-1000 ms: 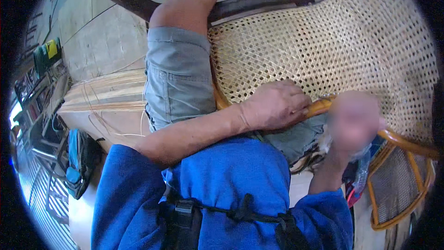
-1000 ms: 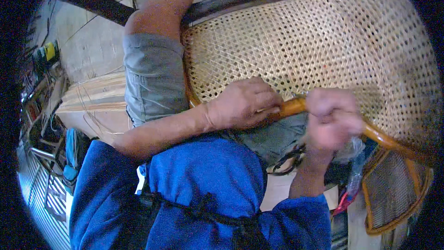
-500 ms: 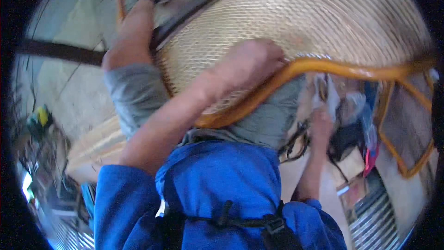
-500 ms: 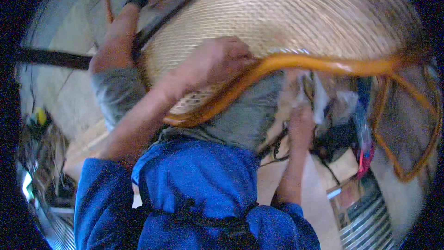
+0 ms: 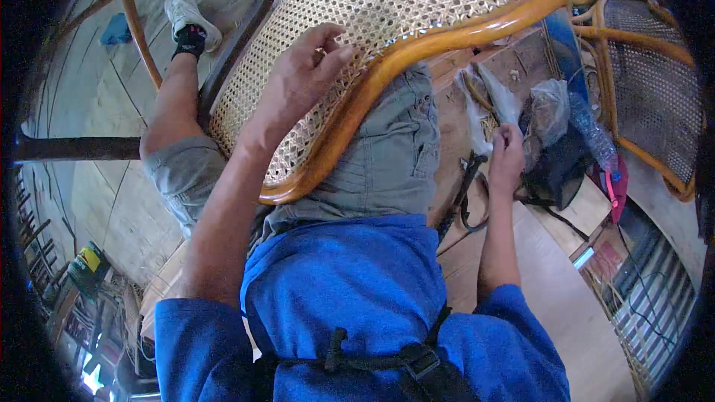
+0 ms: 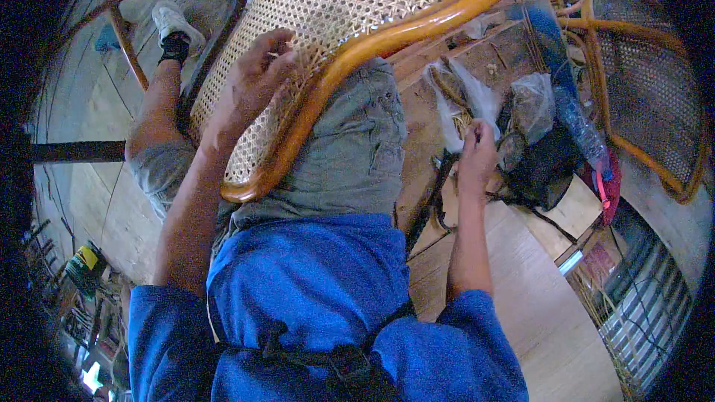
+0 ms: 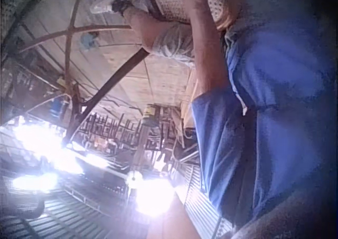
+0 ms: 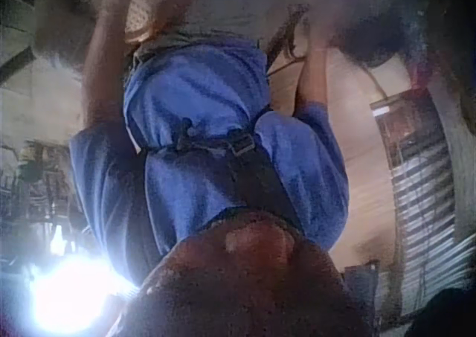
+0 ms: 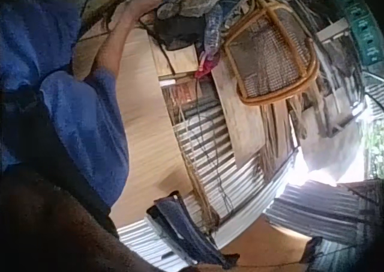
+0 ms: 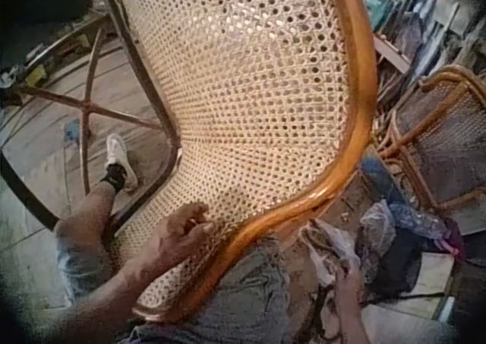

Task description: The person is weaving a cane seat for a wooden chair. They insert thin strips of cane into the frame's grooves and use a hammer to tap them securely into place. The process involves pulling the cane taut and repeating the insertion and hammering steps along the edge of the seat.

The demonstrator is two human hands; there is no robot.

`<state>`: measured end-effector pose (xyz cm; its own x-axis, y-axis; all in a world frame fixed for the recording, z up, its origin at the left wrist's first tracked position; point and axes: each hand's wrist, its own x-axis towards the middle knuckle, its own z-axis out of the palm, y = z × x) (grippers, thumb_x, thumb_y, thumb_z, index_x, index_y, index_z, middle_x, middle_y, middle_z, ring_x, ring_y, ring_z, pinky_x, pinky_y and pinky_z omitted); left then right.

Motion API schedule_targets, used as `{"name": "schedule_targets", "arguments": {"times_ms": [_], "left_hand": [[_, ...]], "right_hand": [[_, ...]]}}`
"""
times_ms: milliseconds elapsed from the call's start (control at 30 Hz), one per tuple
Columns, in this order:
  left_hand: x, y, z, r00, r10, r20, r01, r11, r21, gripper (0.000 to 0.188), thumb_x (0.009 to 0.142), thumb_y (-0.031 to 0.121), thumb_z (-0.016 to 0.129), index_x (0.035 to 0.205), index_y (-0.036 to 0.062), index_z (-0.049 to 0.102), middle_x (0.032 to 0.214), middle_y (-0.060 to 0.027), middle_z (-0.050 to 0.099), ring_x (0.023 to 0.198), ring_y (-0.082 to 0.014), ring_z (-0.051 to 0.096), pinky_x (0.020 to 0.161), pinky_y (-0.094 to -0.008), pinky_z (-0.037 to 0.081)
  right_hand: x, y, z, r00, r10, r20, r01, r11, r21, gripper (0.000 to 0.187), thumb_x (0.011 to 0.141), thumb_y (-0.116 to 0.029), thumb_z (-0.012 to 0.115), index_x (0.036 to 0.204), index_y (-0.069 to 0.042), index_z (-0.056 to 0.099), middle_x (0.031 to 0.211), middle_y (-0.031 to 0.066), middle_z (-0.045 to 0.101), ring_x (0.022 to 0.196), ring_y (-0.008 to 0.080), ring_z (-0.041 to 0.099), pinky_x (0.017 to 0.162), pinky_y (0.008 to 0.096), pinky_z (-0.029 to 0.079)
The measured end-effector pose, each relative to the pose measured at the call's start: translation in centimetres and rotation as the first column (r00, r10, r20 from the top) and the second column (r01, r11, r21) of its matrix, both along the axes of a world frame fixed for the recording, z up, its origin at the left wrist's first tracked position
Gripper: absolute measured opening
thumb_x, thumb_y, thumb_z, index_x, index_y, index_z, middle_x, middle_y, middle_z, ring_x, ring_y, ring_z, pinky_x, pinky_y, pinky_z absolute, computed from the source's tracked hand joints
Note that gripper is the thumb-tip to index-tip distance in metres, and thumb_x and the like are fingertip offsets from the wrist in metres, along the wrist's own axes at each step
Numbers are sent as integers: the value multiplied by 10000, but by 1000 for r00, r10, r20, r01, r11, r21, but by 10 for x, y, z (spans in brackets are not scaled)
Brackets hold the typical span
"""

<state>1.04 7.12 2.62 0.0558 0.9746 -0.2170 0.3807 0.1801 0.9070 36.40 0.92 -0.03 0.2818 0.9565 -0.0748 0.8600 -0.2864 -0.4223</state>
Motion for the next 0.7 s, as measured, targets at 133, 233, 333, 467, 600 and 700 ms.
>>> {"name": "schedule_targets", "arguments": {"times_ms": [133,233,333,467,600,700], "left_hand": [[-10,-30,1,981,168,101,-168,986,-5,332,873,190,539,1148,7,506,989,-80,574,859,-140,558,751,-261,462],[-18,-58,9,949,263,172,-250,964,-95,306,886,177,523,1133,-4,512,986,-59,569,875,-127,550,762,-258,464],[-21,-79,10,925,324,199,-290,940,-180,288,884,163,523,1118,-5,522,976,-50,571,865,-115,546,751,-241,456],[-20,-95,6,927,308,214,-281,948,-149,275,881,141,522,1116,-3,522,940,-32,572,840,-98,540,754,-219,439],[-12,-95,2,904,302,304,-274,953,-130,271,870,144,540,1104,6,537,915,-27,568,821,-90,524,749,-225,435],[-7,-93,19,930,241,277,-228,970,-78,239,874,129,529,1078,6,549,936,-30,574,863,-109,535,783,-234,433]], "right_hand": [[15,11,-18,988,127,88,-126,992,-21,258,816,-63,528,1074,-48,519,965,176,594,888,339,577,775,388,447],[8,13,-22,979,157,131,-146,985,-93,279,811,-68,530,1088,-50,510,977,188,587,901,372,560,773,406,444],[12,8,-40,941,242,236,-261,964,49,291,808,-76,536,1096,-51,506,990,188,584,898,386,556,774,415,442],[19,6,-43,955,214,207,-216,976,-11,275,794,-74,554,1065,-35,531,965,173,596,848,363,575,764,399,447],[48,7,-42,979,89,-182,-95,995,-27,229,783,-71,580,1006,-23,573,886,101,611,737,204,582,659,304,461],[37,14,-17,876,-259,-407,177,958,-227,184,803,-81,577,978,-26,591,829,39,597,662,114,549,561,247,441]]}}
